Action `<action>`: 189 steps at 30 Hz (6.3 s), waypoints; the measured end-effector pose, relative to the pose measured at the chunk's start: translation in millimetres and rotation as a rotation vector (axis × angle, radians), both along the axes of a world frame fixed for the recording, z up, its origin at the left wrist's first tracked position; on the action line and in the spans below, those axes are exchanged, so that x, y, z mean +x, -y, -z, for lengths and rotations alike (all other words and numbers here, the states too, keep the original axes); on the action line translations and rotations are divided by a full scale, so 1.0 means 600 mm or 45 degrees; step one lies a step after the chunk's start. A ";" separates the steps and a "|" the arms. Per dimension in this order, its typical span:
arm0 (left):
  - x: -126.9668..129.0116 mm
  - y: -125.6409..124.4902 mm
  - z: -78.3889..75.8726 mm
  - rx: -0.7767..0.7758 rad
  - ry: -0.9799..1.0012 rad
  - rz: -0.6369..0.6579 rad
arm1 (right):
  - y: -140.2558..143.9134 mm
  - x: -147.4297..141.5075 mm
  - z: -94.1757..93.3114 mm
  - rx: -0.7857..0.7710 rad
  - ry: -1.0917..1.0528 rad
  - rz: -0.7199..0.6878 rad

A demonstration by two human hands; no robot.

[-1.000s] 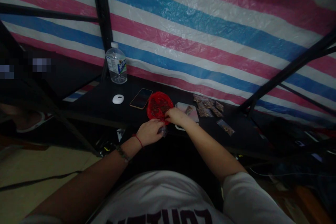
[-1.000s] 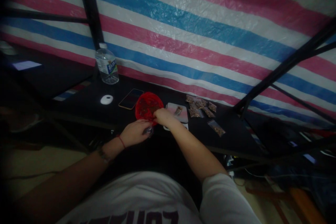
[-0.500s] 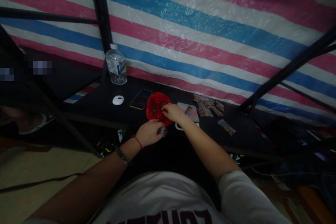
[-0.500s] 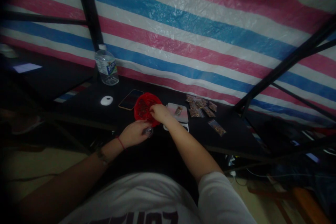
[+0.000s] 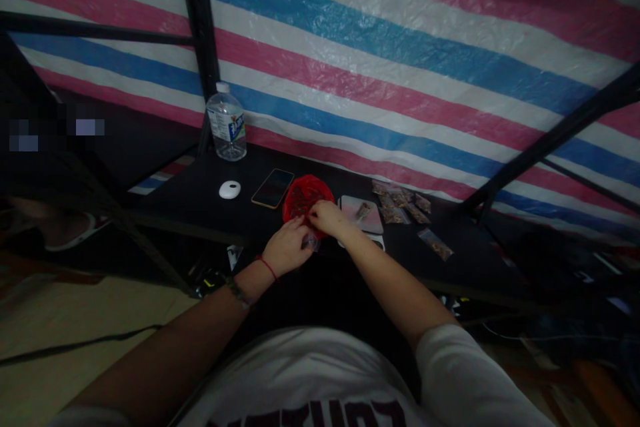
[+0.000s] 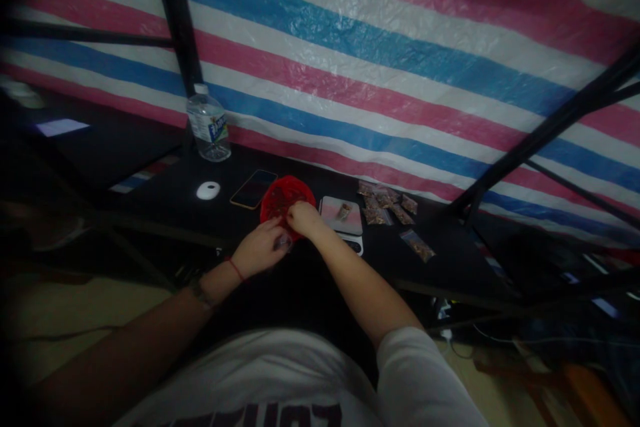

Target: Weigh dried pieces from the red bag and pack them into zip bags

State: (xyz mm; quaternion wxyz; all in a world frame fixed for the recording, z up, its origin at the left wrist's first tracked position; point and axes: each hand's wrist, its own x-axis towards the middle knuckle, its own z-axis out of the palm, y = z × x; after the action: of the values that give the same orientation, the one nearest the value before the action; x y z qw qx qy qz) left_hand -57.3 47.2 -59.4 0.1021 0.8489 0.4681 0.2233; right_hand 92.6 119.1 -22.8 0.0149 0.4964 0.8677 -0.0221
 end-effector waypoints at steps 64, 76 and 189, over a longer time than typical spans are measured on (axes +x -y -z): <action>0.003 0.011 -0.014 0.001 -0.124 -0.042 | -0.007 0.031 -0.021 -0.237 0.101 0.083; 0.004 0.012 -0.012 0.013 -0.022 0.046 | -0.019 0.158 -0.080 0.103 -0.604 0.278; 0.028 0.013 -0.002 0.154 -0.360 -0.135 | 0.046 0.035 -0.019 -0.070 0.030 -0.004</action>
State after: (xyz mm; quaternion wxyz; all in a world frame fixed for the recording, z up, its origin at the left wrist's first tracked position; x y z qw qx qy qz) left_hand -40.8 39.4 -58.2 -0.0281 0.8505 0.5077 0.1344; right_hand 113.4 91.2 -11.5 0.0386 0.4945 0.8674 -0.0401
